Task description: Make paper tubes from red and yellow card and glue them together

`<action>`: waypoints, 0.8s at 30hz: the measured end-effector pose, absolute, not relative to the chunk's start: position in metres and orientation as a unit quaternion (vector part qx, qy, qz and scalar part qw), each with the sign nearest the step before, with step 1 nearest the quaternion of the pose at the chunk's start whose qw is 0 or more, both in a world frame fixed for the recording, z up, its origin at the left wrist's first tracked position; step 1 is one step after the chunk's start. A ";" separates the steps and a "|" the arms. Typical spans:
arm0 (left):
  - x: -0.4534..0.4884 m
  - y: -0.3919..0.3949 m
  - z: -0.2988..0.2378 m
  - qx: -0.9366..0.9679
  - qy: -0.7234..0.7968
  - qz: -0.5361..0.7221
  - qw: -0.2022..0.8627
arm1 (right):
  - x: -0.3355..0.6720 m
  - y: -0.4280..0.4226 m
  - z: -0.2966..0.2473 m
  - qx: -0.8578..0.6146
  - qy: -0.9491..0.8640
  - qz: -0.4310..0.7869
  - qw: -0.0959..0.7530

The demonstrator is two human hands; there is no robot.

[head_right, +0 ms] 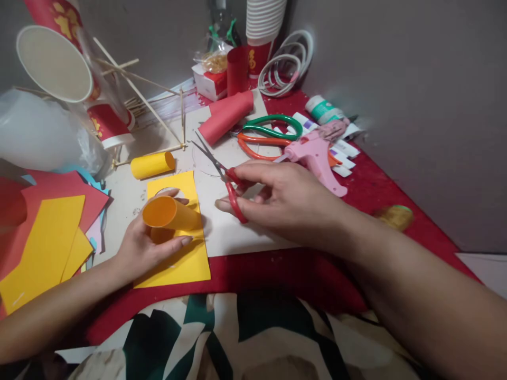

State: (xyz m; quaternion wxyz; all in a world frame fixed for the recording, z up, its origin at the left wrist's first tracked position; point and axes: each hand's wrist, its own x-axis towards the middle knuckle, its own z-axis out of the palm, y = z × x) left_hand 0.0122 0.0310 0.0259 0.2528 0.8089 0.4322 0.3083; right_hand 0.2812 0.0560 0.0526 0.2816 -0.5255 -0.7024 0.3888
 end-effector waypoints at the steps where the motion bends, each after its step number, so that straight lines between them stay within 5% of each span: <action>1: 0.014 0.028 0.025 0.806 0.434 0.316 0.249 | 0.282 0.056 0.051 -0.530 -0.699 0.387 0.284; 24: 0.019 0.032 0.022 0.789 0.462 0.321 0.246 | 0.291 0.047 0.048 -0.540 -0.725 0.285 0.318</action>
